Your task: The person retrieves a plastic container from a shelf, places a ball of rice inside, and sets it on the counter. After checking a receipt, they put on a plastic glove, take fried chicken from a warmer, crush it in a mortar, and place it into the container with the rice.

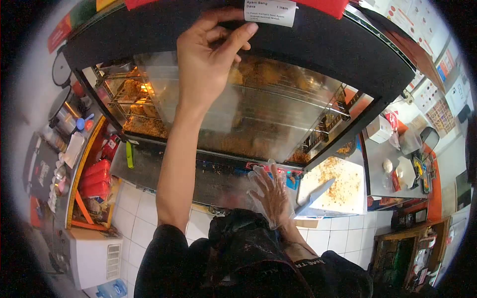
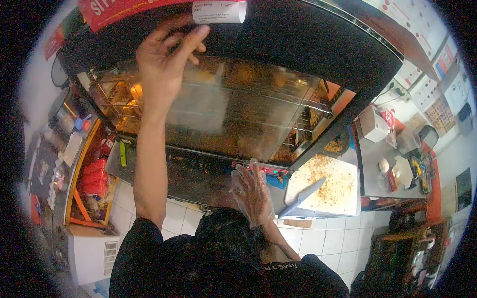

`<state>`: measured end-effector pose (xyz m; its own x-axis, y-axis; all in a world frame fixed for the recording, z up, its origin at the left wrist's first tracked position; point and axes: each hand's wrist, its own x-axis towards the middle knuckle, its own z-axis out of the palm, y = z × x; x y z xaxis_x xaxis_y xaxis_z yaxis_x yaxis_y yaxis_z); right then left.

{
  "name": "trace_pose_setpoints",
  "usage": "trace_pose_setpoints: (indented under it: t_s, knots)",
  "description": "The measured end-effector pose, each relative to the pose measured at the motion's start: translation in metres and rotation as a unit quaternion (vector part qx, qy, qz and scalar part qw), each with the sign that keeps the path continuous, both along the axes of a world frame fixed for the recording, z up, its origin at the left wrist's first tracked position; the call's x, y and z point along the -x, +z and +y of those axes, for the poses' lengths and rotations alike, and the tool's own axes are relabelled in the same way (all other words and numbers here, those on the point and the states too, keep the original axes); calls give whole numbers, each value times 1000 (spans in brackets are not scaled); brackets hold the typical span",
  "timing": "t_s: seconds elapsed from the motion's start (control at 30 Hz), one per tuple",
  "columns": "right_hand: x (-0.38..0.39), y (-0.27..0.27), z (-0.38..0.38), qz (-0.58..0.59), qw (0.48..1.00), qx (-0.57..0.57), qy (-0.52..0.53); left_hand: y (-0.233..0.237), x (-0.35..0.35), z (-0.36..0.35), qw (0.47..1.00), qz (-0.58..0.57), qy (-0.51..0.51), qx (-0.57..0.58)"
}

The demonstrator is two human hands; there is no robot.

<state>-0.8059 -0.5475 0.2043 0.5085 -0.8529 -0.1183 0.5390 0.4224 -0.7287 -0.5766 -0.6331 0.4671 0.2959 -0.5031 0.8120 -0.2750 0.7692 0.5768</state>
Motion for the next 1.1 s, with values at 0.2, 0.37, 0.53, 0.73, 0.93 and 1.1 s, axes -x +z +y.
trace_pose_setpoints:
  t_s: [0.2,0.37,0.53,0.73,0.93,1.1]
  knots:
    - [3,-20,0,-46,999,6,-27,-1,-2,3,998,-21,-39,34]
    - [1,-15,-1,-26,1000,4,-14,-3,-7,2,997,-4,-62,41]
    - [-3,-18,0,-16,999,-5,-40,-5,-13,-1,997,-12,-59,47]
    - [-4,-18,-2,-17,999,0,-40,-5,-16,1,997,-8,-64,37]
    - [-4,-23,-6,-27,999,-7,-39,-3,-15,3,996,-10,-76,38]
    - [-6,-10,-6,-13,999,-6,-38,2,-12,9,997,-5,-82,10]
